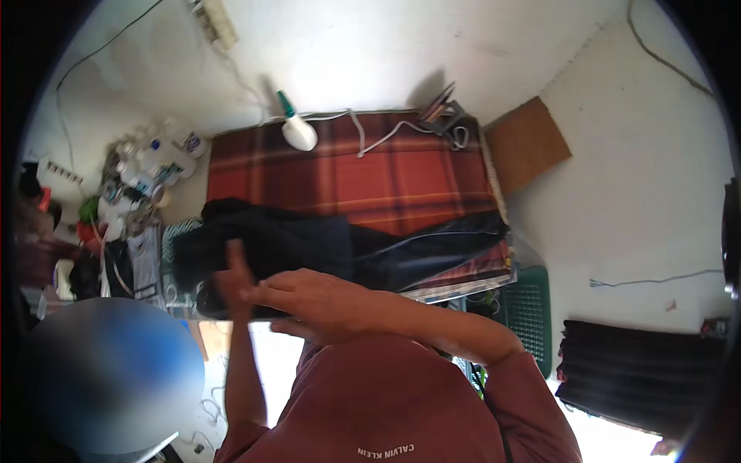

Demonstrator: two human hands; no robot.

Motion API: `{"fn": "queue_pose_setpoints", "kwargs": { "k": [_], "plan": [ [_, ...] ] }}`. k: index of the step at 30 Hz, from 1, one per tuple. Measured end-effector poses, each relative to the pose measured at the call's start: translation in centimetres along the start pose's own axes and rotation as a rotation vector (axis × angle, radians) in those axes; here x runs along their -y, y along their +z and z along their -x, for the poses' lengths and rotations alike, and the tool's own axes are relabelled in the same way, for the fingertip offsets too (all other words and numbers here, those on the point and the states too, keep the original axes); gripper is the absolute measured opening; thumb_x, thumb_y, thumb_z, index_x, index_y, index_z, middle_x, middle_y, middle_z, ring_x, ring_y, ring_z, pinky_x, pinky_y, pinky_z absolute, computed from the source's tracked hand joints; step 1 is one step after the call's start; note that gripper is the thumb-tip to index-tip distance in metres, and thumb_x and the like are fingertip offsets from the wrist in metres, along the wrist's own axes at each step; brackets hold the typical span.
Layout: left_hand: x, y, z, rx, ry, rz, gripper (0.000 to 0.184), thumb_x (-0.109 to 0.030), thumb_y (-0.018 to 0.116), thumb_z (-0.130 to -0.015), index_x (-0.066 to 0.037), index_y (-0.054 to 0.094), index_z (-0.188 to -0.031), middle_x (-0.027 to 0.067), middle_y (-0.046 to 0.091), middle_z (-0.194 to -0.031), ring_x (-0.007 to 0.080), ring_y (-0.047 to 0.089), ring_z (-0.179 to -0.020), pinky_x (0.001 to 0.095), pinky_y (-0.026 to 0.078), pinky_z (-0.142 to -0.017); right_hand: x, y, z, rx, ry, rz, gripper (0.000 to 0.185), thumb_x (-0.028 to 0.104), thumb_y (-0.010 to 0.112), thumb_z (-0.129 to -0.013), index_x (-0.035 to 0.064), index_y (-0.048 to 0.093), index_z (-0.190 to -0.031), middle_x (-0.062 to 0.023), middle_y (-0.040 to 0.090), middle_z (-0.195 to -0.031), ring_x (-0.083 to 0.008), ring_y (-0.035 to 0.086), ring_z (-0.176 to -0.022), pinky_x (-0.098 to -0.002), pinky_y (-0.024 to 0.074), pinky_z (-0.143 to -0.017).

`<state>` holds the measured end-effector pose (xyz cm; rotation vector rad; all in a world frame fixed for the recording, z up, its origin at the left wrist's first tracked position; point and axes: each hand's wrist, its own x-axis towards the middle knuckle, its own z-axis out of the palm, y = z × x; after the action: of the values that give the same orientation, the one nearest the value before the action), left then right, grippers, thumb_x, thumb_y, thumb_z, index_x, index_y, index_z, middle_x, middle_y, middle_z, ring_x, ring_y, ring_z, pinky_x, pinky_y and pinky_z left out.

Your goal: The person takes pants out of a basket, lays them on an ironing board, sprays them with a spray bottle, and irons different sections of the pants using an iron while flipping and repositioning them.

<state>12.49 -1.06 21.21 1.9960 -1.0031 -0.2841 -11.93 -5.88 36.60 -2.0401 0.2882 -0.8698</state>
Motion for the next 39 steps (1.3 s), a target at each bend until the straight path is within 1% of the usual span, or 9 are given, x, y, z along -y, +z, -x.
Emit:
{"fn": "queue_pose_setpoints", "kwargs": {
  "k": [2,3,8,12,14,17,21,29,39],
  "plan": [
    [8.8,-5.0,-9.5,-0.368,-0.388,-0.200,0.073,-0.064,0.069,-0.093,0.008,0.072,-0.081,0.0133,0.069,-0.079,0.0193,0.050,-0.065,0.0422,0.048,-0.062,-1.9,-4.2,3.3,0.324,0.338,0.026,0.045,0.022,0.064,-0.101,0.0033,0.057,-0.142,-0.0183,0.062,-0.139,-0.0303,0.060,-0.130,-0.0441,0.0491,-0.108],
    [4.0,-8.1,-9.9,-0.438,-0.268,0.294,0.065,-0.057,0.074,-0.092,0.008,0.074,-0.088,0.0117,0.073,-0.085,0.0174,0.058,-0.066,0.0381,0.051,-0.063,-4.7,-5.7,6.4,0.213,0.518,0.018,0.043,0.023,0.064,-0.102,0.0026,0.059,-0.140,-0.0175,0.065,-0.135,-0.0293,0.063,-0.126,-0.0426,0.0509,-0.105],
    [17.4,-25.6,-20.0,-0.608,-0.456,0.491,0.072,-0.060,0.079,-0.085,0.010,0.075,-0.104,0.0126,0.076,-0.098,0.0229,0.071,-0.076,0.0383,0.058,-0.073,-18.8,-17.2,29.2,-0.409,1.035,0.444,0.036,0.030,0.069,-0.099,0.0043,0.069,-0.124,-0.0171,0.075,-0.115,-0.0273,0.073,-0.108,-0.0368,0.0559,-0.095],
    [23.6,-26.0,-18.4,-0.757,-0.651,-0.322,0.084,-0.065,0.075,-0.084,0.015,0.071,-0.107,0.0302,0.073,-0.106,0.0427,0.072,-0.091,0.0499,0.058,-0.077,-23.6,-22.8,41.0,-0.646,1.123,0.858,0.039,0.018,0.066,-0.096,0.0043,0.064,-0.131,-0.0216,0.068,-0.125,-0.0390,0.064,-0.120,-0.0456,0.0510,-0.102],
    [22.9,-17.6,-13.2,-0.762,-0.032,-0.648,0.075,-0.051,0.070,-0.095,0.016,0.060,-0.127,0.0311,0.065,-0.123,0.0450,0.063,-0.113,0.0457,0.051,-0.097,-25.9,-23.8,43.2,-0.694,0.810,0.963,0.049,0.010,0.064,-0.092,0.0065,0.056,-0.140,-0.0234,0.059,-0.137,-0.0442,0.056,-0.128,-0.0503,0.0441,-0.108],
    [7.2,-2.3,0.8,-0.144,0.123,-0.163,0.035,-0.014,0.072,-0.089,-0.002,0.065,-0.121,0.0168,0.062,-0.116,0.0315,0.059,-0.111,0.0431,0.047,-0.098,-25.6,-25.1,41.2,-0.569,1.122,0.876,0.053,0.007,0.065,-0.088,0.0060,0.055,-0.140,-0.0246,0.058,-0.138,-0.0458,0.053,-0.129,-0.0512,0.0430,-0.109],
    [2.7,7.7,11.2,0.747,0.553,-0.364,0.049,-0.023,0.083,-0.076,-0.009,0.069,-0.120,0.0140,0.062,-0.124,0.0356,0.054,-0.123,0.0501,0.039,-0.107,-25.6,-26.3,39.9,-0.608,1.134,0.885,0.047,0.008,0.066,-0.088,0.0012,0.061,-0.133,-0.0264,0.064,-0.128,-0.0473,0.058,-0.122,-0.0511,0.0466,-0.104],
    [3.8,9.5,11.2,0.869,0.425,-0.202,0.019,-0.020,0.081,-0.082,-0.009,0.072,-0.094,0.0071,0.064,-0.089,0.0300,0.060,-0.099,0.0470,0.045,-0.088,-21.9,-32.0,31.6,-0.446,1.156,0.252,0.049,0.040,0.065,-0.101,-0.0054,0.071,-0.117,-0.0086,0.072,-0.102,-0.0176,0.063,-0.097,-0.0354,0.0498,-0.089],
    [-2.3,2.8,4.0,0.999,-0.094,0.349,0.011,-0.003,0.083,-0.085,-0.002,0.071,-0.086,0.0011,0.070,-0.083,0.0095,0.065,-0.077,0.0264,0.051,-0.072,-6.9,-39.7,26.6,-0.701,0.685,-0.212,0.036,0.031,0.062,-0.103,-0.0027,0.073,-0.109,-0.0044,0.073,-0.104,-0.0136,0.062,-0.096,-0.0329,0.0429,-0.097]
  ]
}}
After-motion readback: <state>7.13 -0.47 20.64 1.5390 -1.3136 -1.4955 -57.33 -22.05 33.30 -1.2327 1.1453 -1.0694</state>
